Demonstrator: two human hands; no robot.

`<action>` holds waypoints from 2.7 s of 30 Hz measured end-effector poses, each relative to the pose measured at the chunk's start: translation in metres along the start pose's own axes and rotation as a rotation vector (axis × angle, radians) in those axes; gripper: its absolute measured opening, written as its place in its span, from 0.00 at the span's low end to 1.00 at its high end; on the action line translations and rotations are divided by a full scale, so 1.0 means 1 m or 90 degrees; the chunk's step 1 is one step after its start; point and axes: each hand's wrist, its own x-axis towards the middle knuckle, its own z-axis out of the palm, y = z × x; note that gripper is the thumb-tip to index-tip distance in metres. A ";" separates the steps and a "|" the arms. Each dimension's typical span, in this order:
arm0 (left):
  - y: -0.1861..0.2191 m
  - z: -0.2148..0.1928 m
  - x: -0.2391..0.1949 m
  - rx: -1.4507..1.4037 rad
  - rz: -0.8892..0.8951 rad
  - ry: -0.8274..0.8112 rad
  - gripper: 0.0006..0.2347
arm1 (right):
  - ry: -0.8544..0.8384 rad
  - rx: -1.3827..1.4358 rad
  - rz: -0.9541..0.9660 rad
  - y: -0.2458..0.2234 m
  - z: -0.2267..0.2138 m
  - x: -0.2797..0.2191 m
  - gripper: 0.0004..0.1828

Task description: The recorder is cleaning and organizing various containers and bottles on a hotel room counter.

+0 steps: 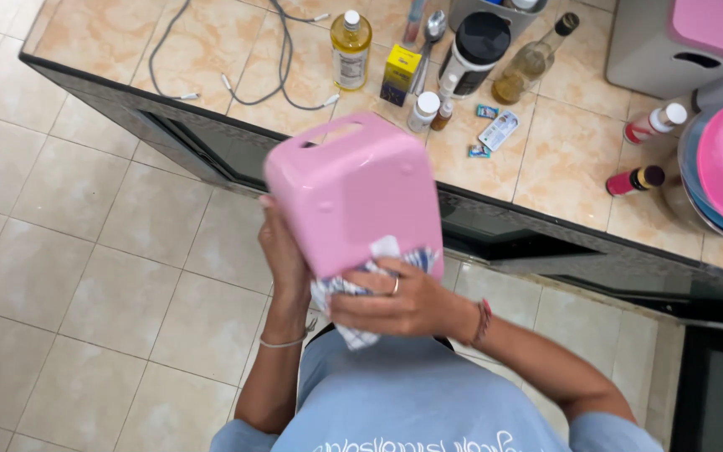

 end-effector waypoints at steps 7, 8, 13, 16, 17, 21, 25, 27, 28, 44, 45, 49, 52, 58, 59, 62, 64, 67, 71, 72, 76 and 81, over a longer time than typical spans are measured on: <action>-0.006 0.022 -0.016 -0.089 -0.070 -0.148 0.27 | 0.165 -0.043 0.241 0.052 -0.012 0.025 0.22; -0.002 0.025 -0.014 -0.118 -0.077 -0.135 0.27 | 0.120 -0.021 0.227 0.046 -0.011 0.027 0.23; -0.010 -0.004 0.009 -0.127 -0.149 -0.015 0.27 | 0.000 0.021 0.051 -0.008 -0.019 0.013 0.21; -0.026 -0.025 0.019 -0.132 -0.135 -0.015 0.26 | 0.014 0.045 0.013 -0.005 -0.030 -0.013 0.18; -0.026 -0.025 0.019 -0.134 -0.132 -0.018 0.26 | 0.114 0.056 0.093 0.001 -0.032 -0.020 0.16; -0.026 -0.016 0.021 -0.150 -0.110 -0.041 0.25 | 0.219 0.090 0.120 0.004 -0.033 -0.032 0.18; -0.030 -0.007 0.016 -0.143 -0.114 -0.073 0.25 | 0.321 0.030 -0.003 0.010 -0.026 0.005 0.17; -0.030 -0.002 0.017 -0.138 -0.112 -0.092 0.24 | 0.182 0.189 0.183 0.031 -0.049 0.025 0.20; -0.029 0.001 0.016 -0.137 -0.110 -0.100 0.24 | 0.184 0.187 0.185 0.042 -0.050 0.032 0.20; -0.006 0.008 -0.003 -0.174 -0.047 -0.146 0.23 | 0.116 0.357 0.469 0.063 -0.028 0.013 0.35; -0.001 0.008 -0.001 -0.176 -0.042 -0.150 0.23 | 0.105 0.318 0.442 0.066 -0.031 0.014 0.45; 0.010 0.003 -0.013 -0.353 -0.065 -0.189 0.29 | 0.137 0.486 0.670 0.075 -0.004 -0.018 0.41; 0.017 0.002 -0.023 -0.358 -0.113 -0.206 0.22 | 0.220 0.635 0.779 0.082 0.009 -0.036 0.34; 0.003 0.025 -0.030 -0.166 0.051 -0.156 0.18 | 0.335 0.103 0.663 0.050 -0.009 -0.013 0.15; 0.003 0.030 -0.034 -0.150 0.063 -0.154 0.19 | 0.224 0.012 0.509 0.036 -0.009 0.000 0.22; 0.004 0.040 -0.041 -0.056 0.106 -0.158 0.19 | 0.075 -0.131 0.325 0.025 0.004 0.010 0.30; 0.000 0.040 -0.045 0.021 0.136 -0.153 0.20 | 0.031 -0.177 0.294 0.032 0.005 0.014 0.32; -0.015 0.031 -0.041 0.230 0.198 -0.217 0.19 | 0.073 -0.189 0.332 0.052 -0.005 0.033 0.33; -0.031 0.028 -0.032 0.288 0.179 -0.298 0.15 | 0.128 -0.144 0.396 0.056 -0.006 0.040 0.33; -0.027 0.031 -0.032 0.274 0.156 -0.308 0.15 | 0.136 -0.137 0.392 0.055 -0.005 0.040 0.33; 0.014 0.048 -0.041 0.140 0.212 -0.380 0.18 | 0.127 -0.130 0.376 0.042 0.006 0.015 0.34; -0.002 0.056 -0.039 -0.023 0.037 -0.420 0.15 | 0.120 -0.087 0.397 0.030 0.015 -0.007 0.30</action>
